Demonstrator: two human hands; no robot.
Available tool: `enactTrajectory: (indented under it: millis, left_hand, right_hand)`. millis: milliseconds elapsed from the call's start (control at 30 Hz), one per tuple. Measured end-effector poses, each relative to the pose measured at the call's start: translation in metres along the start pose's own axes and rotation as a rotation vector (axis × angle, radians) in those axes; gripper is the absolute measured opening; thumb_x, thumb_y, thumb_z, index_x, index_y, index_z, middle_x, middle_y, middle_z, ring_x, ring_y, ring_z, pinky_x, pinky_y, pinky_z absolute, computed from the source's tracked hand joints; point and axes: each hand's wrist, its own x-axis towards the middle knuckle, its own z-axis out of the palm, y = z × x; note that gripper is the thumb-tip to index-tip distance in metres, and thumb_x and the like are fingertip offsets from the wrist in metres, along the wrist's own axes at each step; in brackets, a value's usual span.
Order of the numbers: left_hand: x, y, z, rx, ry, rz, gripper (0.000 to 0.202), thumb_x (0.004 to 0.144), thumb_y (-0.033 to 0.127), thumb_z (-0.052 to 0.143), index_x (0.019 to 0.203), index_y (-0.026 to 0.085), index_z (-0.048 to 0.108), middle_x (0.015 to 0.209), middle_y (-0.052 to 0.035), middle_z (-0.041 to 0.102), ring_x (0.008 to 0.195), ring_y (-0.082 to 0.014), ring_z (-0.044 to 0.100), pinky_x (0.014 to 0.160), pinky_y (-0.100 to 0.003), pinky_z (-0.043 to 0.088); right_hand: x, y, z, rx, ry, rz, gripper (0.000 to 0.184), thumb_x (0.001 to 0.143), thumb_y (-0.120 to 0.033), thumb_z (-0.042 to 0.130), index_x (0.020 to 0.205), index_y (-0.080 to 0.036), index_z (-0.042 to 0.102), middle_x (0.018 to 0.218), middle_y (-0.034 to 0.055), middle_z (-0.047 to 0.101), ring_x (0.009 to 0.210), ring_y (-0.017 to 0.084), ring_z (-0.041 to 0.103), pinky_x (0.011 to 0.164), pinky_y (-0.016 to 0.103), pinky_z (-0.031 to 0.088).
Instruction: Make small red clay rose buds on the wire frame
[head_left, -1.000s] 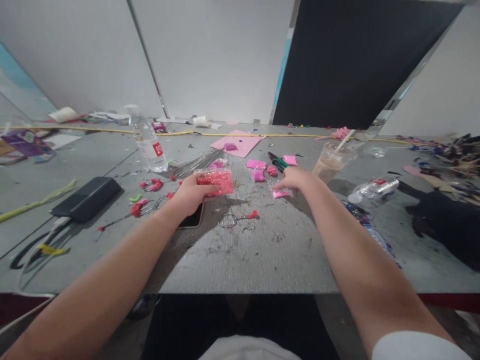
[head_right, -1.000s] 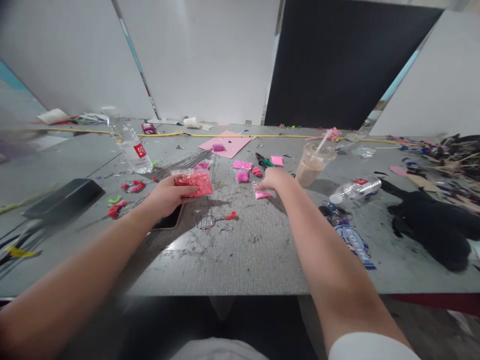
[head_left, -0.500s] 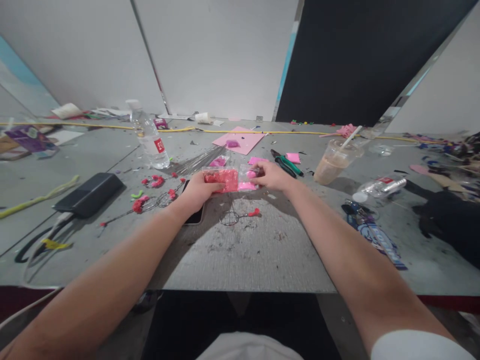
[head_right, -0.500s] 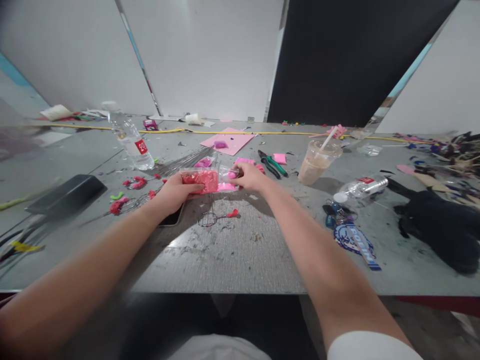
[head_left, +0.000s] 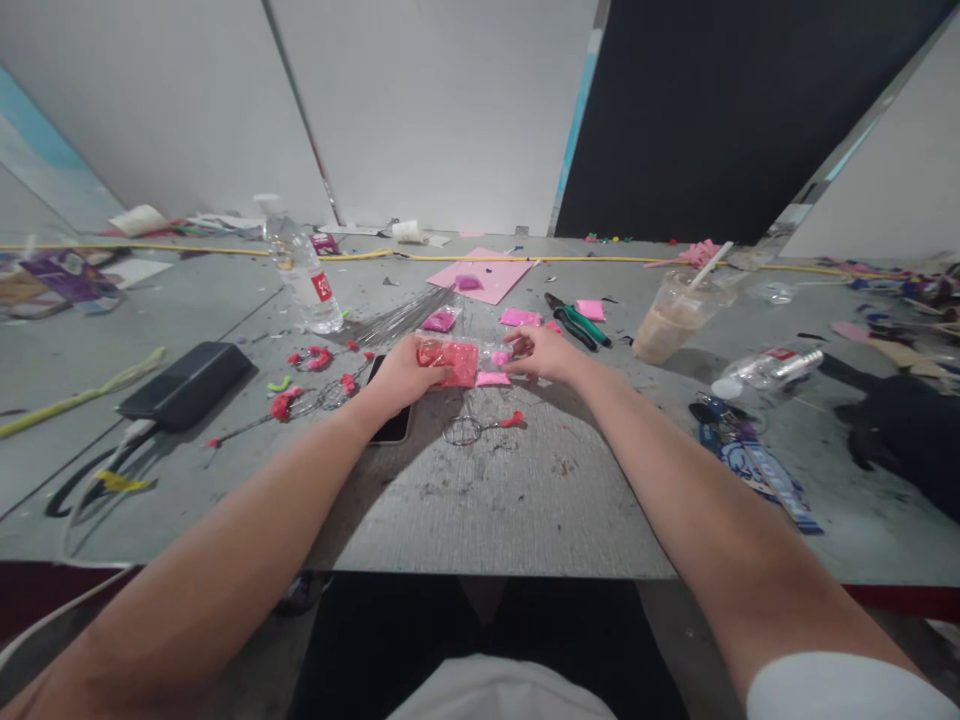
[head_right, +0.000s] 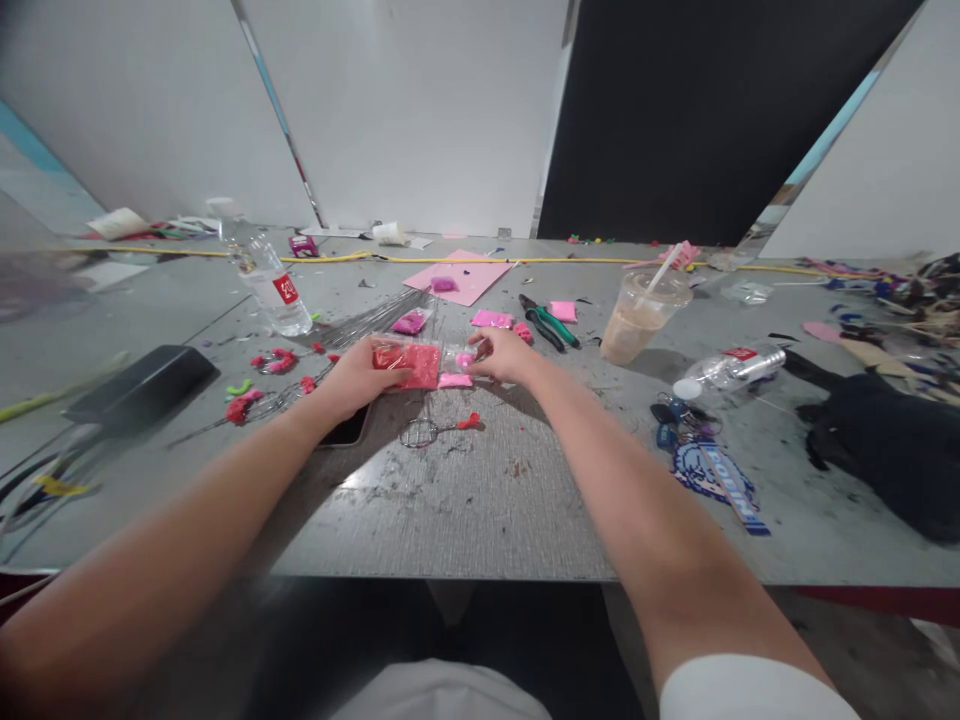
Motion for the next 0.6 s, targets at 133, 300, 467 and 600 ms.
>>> enactTrajectory:
  millis: [133, 300, 467, 600]
  left_hand:
    - [0.000, 0.000, -0.003, 0.170, 0.065, 0.051, 0.063, 0.057, 0.022, 0.089, 0.112, 0.019, 0.059, 0.104, -0.0064, 0.068, 0.108, -0.0317, 0.065, 0.103, -0.047, 0.049]
    - [0.001, -0.004, -0.002, 0.241, 0.050, 0.047, 0.083, 0.065, 0.029, 0.087, 0.137, 0.020, 0.047, 0.095, -0.0034, 0.066, 0.094, -0.0283, 0.067, 0.095, -0.044, 0.052]
    - [0.002, -0.004, -0.001, 0.273, 0.029, 0.047, 0.086, 0.069, 0.035, 0.086, 0.143, 0.017, 0.046, 0.094, -0.0041, 0.066, 0.092, -0.0279, 0.067, 0.093, -0.042, 0.052]
    - [0.001, 0.001, -0.003, 0.315, 0.027, 0.040, 0.097, 0.065, 0.039, 0.089, 0.148, 0.014, 0.045, 0.096, -0.0050, 0.066, 0.097, -0.0294, 0.067, 0.096, -0.042, 0.051]
  right_hand:
    - [0.004, 0.008, -0.009, -0.167, 0.131, 0.022, 0.033, 0.103, -0.036, 0.065, 0.130, -0.017, 0.064, 0.128, 0.0102, 0.067, 0.107, 0.023, 0.069, 0.091, 0.043, 0.061]
    - [0.002, 0.009, -0.014, -0.360, 0.098, -0.003, 0.036, 0.102, -0.036, 0.066, 0.133, -0.019, 0.063, 0.138, 0.0114, 0.063, 0.117, 0.026, 0.066, 0.099, 0.048, 0.058]
    - [-0.003, -0.001, -0.021, -0.441, -0.093, 0.004, 0.034, 0.101, -0.036, 0.067, 0.130, -0.017, 0.065, 0.131, 0.0106, 0.066, 0.112, 0.024, 0.069, 0.095, 0.046, 0.060]
    - [-0.006, -0.008, -0.025, -0.454, -0.191, -0.008, 0.031, 0.102, -0.036, 0.066, 0.126, -0.017, 0.066, 0.127, 0.0098, 0.068, 0.107, 0.023, 0.070, 0.092, 0.043, 0.061]
